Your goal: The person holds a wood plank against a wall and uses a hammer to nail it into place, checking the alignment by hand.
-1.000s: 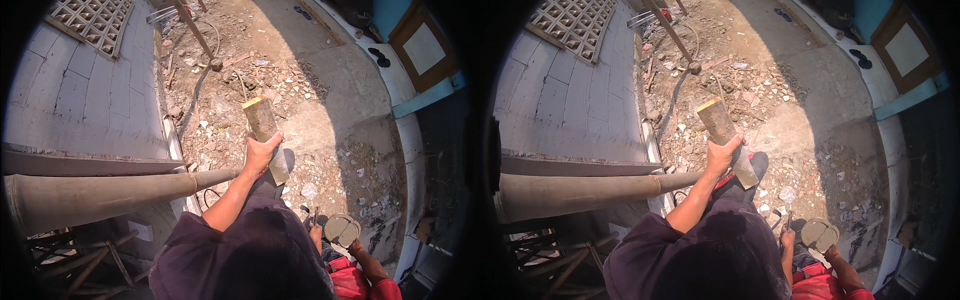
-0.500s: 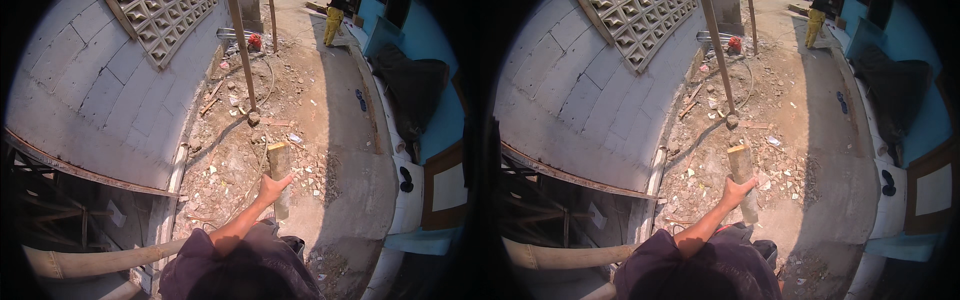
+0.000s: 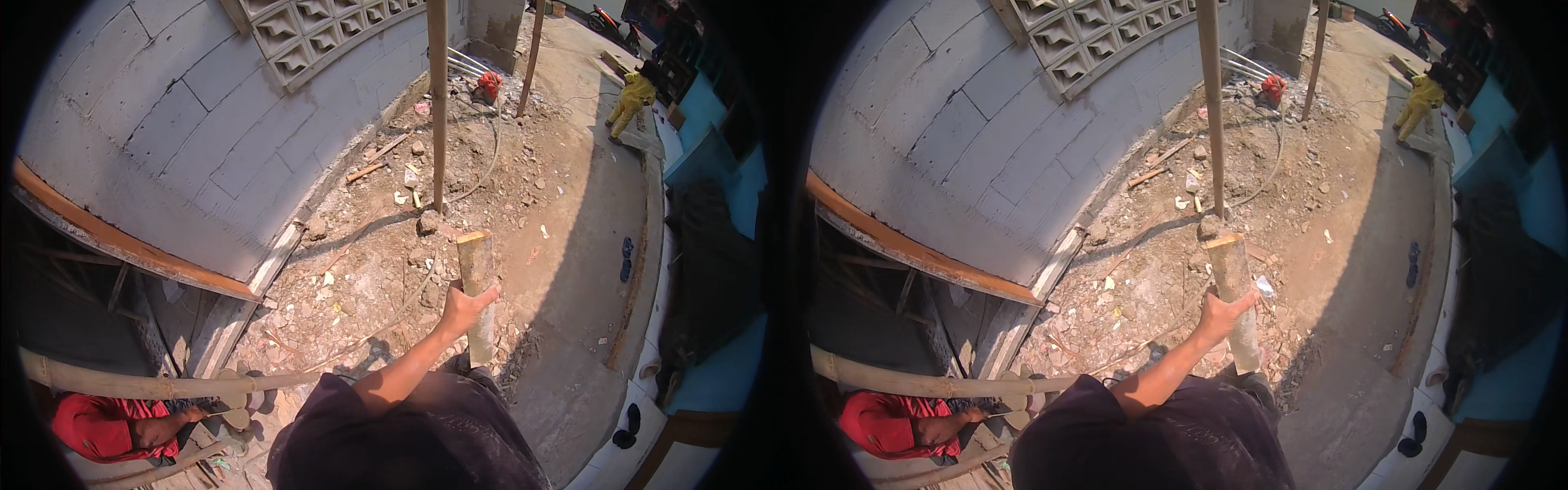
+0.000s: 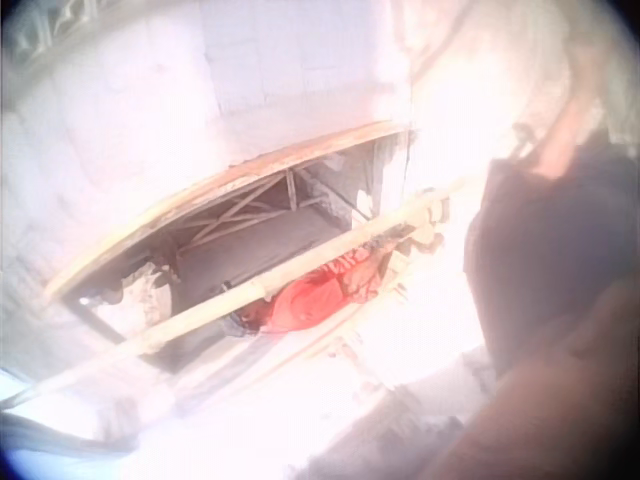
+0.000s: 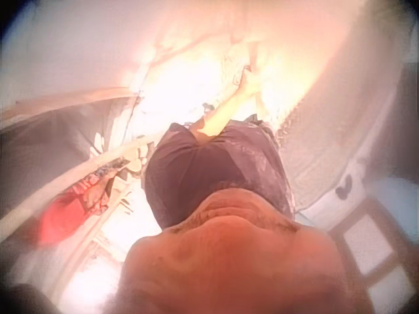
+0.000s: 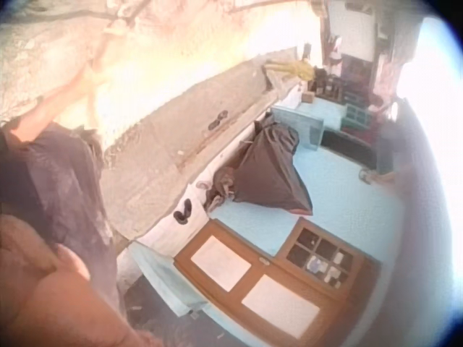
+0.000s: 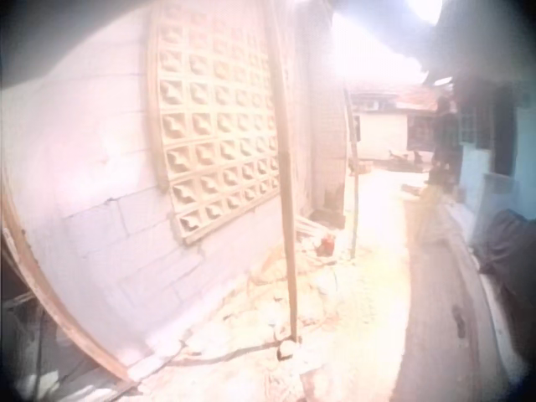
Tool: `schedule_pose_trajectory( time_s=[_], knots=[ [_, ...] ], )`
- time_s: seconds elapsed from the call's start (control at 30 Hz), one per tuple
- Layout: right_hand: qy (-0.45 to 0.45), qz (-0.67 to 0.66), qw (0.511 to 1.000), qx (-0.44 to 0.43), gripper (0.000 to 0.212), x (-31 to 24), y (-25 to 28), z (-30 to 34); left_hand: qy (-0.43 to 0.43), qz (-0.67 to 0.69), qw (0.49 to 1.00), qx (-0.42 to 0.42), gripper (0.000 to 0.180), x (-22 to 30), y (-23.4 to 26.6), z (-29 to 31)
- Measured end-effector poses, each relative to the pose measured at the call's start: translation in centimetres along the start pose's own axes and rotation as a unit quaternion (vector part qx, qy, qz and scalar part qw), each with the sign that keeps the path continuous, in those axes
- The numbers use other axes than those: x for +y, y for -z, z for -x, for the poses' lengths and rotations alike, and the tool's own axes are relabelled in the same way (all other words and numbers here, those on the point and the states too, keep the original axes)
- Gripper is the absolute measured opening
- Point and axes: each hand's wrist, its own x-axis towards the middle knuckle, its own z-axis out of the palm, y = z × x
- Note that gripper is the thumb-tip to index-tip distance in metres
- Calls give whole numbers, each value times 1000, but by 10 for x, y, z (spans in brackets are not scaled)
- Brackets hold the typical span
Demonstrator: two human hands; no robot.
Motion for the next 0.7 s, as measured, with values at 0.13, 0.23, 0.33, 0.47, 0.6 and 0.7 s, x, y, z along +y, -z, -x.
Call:
schedule_pose_trajectory(
  time_s=[0.13, 0.23, 0.33, 0.47, 0.6, 0.7],
  knots=[
    [0, 93, 995, -22, 25, -95, 55, -90, -12, 28, 993, 110, 23, -5, -48, -58],
    [30, 156, 987, -21, 26, -192, 118, -153, -40, 54, 981, 182, 22, 8, -64, -80],
    [119, 174, 977, -29, 27, -312, 176, -239, -60, -38, 960, 269, 23, 24, -68, -111],
    [204, 49, 977, 24, 26, -492, 162, -304, -56, -13, 937, 345, 26, -12, -70, -182],
    [259, -85, 961, 43, 22, -623, 103, -292, -96, 32, 951, 292, 27, -9, -140, -296],
    [414, 121, 902, -27, 25, -661, 65, -314, -83, 0, 958, 274, 24, -3, -178, -379]
  ],
)
